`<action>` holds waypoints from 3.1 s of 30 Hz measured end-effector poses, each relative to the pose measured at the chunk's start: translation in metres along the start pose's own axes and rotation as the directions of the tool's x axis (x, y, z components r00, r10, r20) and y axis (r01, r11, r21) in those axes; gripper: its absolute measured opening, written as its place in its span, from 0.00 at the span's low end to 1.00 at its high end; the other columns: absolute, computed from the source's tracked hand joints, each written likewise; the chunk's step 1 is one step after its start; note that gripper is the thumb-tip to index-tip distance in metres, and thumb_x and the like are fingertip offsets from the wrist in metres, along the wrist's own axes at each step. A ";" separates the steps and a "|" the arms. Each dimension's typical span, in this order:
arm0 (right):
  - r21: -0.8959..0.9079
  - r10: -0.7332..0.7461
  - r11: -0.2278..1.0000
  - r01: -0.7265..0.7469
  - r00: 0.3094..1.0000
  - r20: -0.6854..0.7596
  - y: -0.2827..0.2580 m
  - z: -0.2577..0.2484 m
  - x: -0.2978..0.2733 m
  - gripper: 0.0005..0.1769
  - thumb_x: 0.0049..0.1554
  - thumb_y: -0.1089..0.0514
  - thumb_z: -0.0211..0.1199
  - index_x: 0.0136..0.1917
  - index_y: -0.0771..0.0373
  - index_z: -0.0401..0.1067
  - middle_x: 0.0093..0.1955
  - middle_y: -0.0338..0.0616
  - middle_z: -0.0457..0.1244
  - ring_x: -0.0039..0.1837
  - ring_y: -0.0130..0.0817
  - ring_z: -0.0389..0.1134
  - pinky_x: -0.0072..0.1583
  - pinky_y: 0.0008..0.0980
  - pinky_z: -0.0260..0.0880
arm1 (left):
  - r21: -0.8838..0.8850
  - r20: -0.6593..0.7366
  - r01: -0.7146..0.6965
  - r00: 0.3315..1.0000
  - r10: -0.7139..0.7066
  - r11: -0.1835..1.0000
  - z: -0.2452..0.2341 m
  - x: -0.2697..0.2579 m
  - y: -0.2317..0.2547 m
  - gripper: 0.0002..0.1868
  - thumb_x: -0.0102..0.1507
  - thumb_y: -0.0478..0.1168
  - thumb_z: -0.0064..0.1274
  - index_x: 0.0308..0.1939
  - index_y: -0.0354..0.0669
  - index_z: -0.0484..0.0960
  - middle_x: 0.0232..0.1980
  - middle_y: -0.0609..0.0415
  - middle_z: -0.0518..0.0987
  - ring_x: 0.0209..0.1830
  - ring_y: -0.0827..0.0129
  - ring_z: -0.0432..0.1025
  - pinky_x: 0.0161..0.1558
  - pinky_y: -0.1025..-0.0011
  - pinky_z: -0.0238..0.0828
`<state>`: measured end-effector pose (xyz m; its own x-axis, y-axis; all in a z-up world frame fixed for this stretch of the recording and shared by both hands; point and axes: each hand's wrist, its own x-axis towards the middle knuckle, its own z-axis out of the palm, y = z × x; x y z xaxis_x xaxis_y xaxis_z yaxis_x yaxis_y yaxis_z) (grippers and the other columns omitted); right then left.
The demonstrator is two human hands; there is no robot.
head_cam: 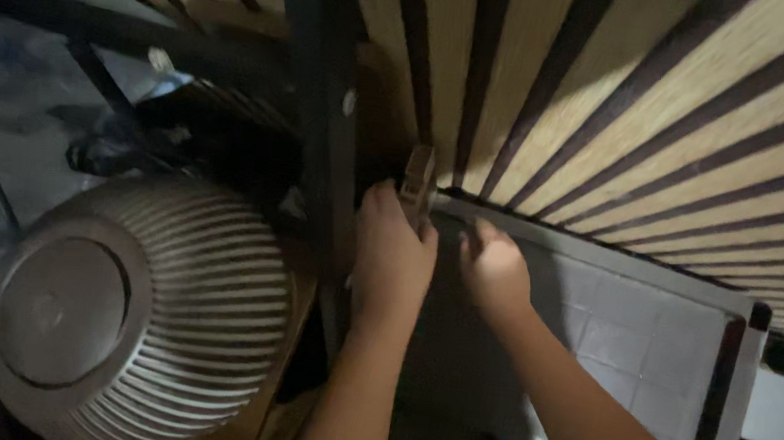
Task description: The person assembles a small wooden drawer unit by removing the top cover, opening drawers, and then reattaching the cover and side panels. The person handles the drawer unit, top cover, and side panels throughout the process.
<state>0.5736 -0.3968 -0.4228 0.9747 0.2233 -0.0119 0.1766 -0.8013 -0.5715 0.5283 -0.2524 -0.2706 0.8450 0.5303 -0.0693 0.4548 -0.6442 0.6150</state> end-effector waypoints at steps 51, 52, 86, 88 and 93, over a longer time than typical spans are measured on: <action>-0.672 -0.457 0.589 0.449 0.871 0.182 0.028 0.052 0.056 0.41 0.39 0.42 0.58 0.63 0.64 0.71 0.58 0.57 0.64 0.62 0.52 0.67 0.52 0.59 0.72 | 0.541 -0.129 -0.163 0.953 0.273 0.825 0.021 0.010 0.034 0.17 0.63 0.41 0.55 0.54 0.39 0.83 0.49 0.42 0.81 0.48 0.53 0.76 0.49 0.55 0.72; -0.629 -0.402 0.627 0.460 0.882 0.245 0.028 0.048 0.056 0.34 0.47 0.44 0.57 0.63 0.63 0.71 0.60 0.55 0.64 0.63 0.52 0.65 0.55 0.59 0.71 | 0.541 -0.052 -0.296 0.923 0.382 0.787 0.029 0.004 0.034 0.17 0.62 0.41 0.54 0.53 0.40 0.84 0.50 0.44 0.81 0.51 0.53 0.74 0.53 0.53 0.69; -0.636 -0.062 0.643 0.425 0.858 0.510 0.038 0.060 0.072 0.33 0.61 0.50 0.55 0.76 0.65 0.59 0.74 0.55 0.57 0.74 0.50 0.57 0.66 0.53 0.66 | 0.743 0.667 -0.666 0.745 -0.014 -0.067 0.092 0.084 0.023 0.17 0.64 0.44 0.47 0.52 0.42 0.84 0.56 0.46 0.80 0.61 0.51 0.70 0.62 0.45 0.58; -0.629 -0.024 0.687 0.364 0.876 0.481 0.042 0.060 0.071 0.33 0.61 0.51 0.54 0.77 0.65 0.58 0.75 0.54 0.56 0.75 0.48 0.57 0.69 0.53 0.63 | 0.763 0.646 -0.645 0.764 0.013 -0.040 0.087 0.079 0.025 0.17 0.64 0.44 0.48 0.51 0.42 0.84 0.56 0.46 0.80 0.61 0.51 0.71 0.62 0.45 0.58; -0.558 -0.374 0.756 0.342 0.926 0.062 0.029 0.045 0.028 0.29 0.56 0.56 0.53 0.70 0.66 0.63 0.74 0.55 0.56 0.73 0.49 0.57 0.71 0.57 0.55 | 0.800 0.588 -0.599 0.795 0.151 0.034 0.078 0.078 0.029 0.16 0.64 0.44 0.48 0.51 0.41 0.84 0.55 0.46 0.80 0.61 0.51 0.71 0.63 0.45 0.58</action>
<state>0.5998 -0.3884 -0.4768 0.8277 0.5402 0.1520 0.5435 -0.8391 0.0220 0.6293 -0.2728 -0.3196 0.9056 0.0003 -0.4241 -0.2649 -0.7806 -0.5661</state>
